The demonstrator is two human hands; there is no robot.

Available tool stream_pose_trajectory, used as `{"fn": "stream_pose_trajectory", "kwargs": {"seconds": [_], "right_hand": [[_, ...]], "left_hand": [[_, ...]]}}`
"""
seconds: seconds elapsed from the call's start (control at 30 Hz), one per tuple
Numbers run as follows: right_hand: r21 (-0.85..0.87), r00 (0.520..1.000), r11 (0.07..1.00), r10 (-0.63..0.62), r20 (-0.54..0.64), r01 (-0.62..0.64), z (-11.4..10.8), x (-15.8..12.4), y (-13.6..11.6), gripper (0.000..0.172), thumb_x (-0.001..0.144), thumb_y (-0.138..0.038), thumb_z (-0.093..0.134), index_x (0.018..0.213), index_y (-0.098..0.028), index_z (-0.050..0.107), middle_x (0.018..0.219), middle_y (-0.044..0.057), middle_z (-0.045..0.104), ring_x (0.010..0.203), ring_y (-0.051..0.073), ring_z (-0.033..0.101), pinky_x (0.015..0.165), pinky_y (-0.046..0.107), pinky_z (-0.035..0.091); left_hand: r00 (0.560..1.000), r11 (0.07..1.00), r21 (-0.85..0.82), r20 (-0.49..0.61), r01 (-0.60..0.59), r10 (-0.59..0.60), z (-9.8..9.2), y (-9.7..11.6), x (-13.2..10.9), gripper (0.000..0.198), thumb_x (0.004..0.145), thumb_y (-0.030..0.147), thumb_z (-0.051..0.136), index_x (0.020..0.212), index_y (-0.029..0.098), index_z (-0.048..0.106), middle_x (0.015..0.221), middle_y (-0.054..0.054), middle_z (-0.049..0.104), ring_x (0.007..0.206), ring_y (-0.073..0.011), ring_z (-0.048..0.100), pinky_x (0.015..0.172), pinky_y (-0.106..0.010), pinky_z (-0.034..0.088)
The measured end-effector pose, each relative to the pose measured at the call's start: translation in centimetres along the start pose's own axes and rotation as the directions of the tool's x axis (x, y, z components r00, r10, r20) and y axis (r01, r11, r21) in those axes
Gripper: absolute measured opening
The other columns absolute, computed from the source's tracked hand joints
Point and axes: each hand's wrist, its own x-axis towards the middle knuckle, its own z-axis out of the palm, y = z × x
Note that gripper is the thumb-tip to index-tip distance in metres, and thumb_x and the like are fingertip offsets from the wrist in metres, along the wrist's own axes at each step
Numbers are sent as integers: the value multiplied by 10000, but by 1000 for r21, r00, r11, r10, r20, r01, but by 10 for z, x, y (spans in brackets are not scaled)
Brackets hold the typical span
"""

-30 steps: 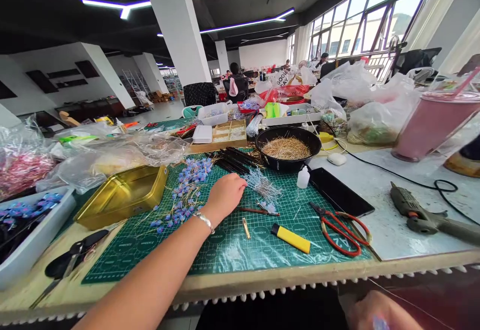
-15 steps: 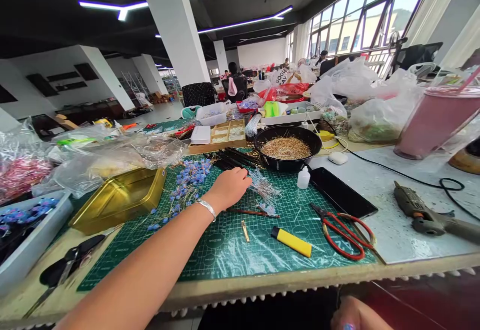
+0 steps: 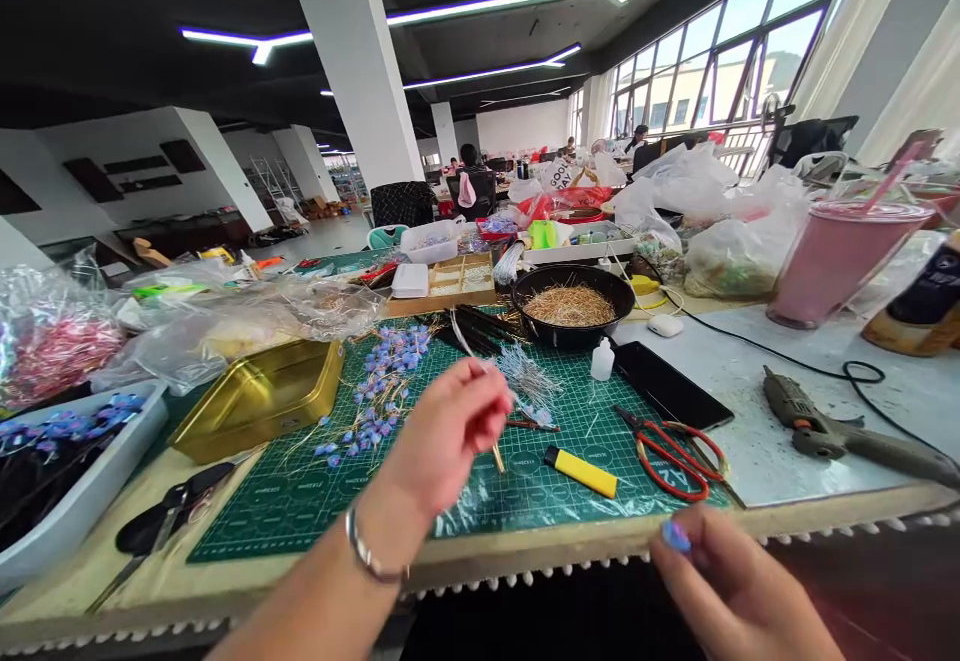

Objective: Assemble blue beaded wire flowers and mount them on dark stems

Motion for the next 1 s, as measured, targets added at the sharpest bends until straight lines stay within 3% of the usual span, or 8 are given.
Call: {"fn": "stream_pose_trajectory", "kwargs": {"seconds": [0.23, 0.47, 0.57, 0.63, 0.73, 0.8, 0.9, 1.0], "right_hand": [[-102, 938, 968, -249, -241, 231, 27, -6, -53, 184, 854, -333, 533, 703, -230, 512, 539, -26, 566, 440, 140, 559, 414, 223, 467], [-183, 884, 918, -390, -257, 352, 42, -26, -58, 195, 856, -249, 476, 663, -241, 451, 470, -76, 464, 354, 103, 483, 340, 182, 400], [-273, 863, 889, -436, -257, 368, 35, -29, -57, 181, 831, -246, 492, 651, -236, 472, 476, -70, 457, 381, 104, 454, 360, 186, 381], [-320, 859, 870, -457, -232, 376, 32, -31, -55, 172, 825, -232, 495, 655, -237, 469, 472, -77, 447, 382, 102, 441, 363, 185, 369], [-361, 854, 838, -491, -173, 409, 32, -36, -53, 137, 805, -207, 498, 674, -235, 474, 481, -81, 461, 386, 99, 455, 375, 180, 377], [-372, 846, 819, -515, -142, 436, 34, -39, -55, 122, 795, -193, 491, 681, -233, 479, 491, -77, 477, 393, 97, 474, 383, 171, 392], [-380, 828, 796, -548, -122, 471, 36, -43, -58, 126, 796, -174, 480, 687, -236, 487, 488, -79, 485, 387, 91, 481, 374, 155, 393], [-379, 804, 773, -584, -110, 509, 34, -45, -57, 129, 811, -169, 477, 707, -243, 490, 497, -85, 493, 388, 85, 475, 377, 144, 393]], "left_hand": [[955, 744, -601, 223, 292, -195, 63, -2, -104, 347, 791, 482, 686, 825, 180, 517, 655, 19, 627, 459, -43, 492, 396, -137, 277], [969, 741, -626, 129, 244, -211, 58, -2, -131, 333, 738, 460, 759, 797, 167, 613, 591, 30, 584, 548, -74, 518, 507, -164, 396], [980, 887, -456, -132, 74, -150, 36, -3, -140, 243, 853, 356, 657, 1038, 216, 586, 814, 2, 631, 704, -105, 588, 630, -198, 480], [883, 981, -63, -449, -184, 136, 20, -1, -146, 260, 892, 221, 592, 1144, 244, 534, 997, -21, 620, 905, -132, 604, 793, -238, 493], [661, 623, 635, -225, -458, 716, 10, 7, -152, 316, 797, 55, 623, 1071, 203, 569, 1115, -55, 611, 1078, -190, 568, 1008, -346, 407], [700, 473, 673, 95, -569, 707, 14, 13, -153, 269, 794, 64, 598, 1046, 154, 576, 1099, -95, 653, 1056, -236, 602, 1031, -432, 397], [899, 728, 528, 248, -438, 361, 25, 18, -150, 321, 796, 121, 614, 1114, 137, 575, 924, -83, 712, 859, -248, 672, 809, -397, 536], [947, 914, 357, 311, -193, 79, 31, 19, -148, 211, 804, 156, 631, 1012, 188, 652, 832, -33, 719, 777, -218, 672, 713, -322, 527]]}}
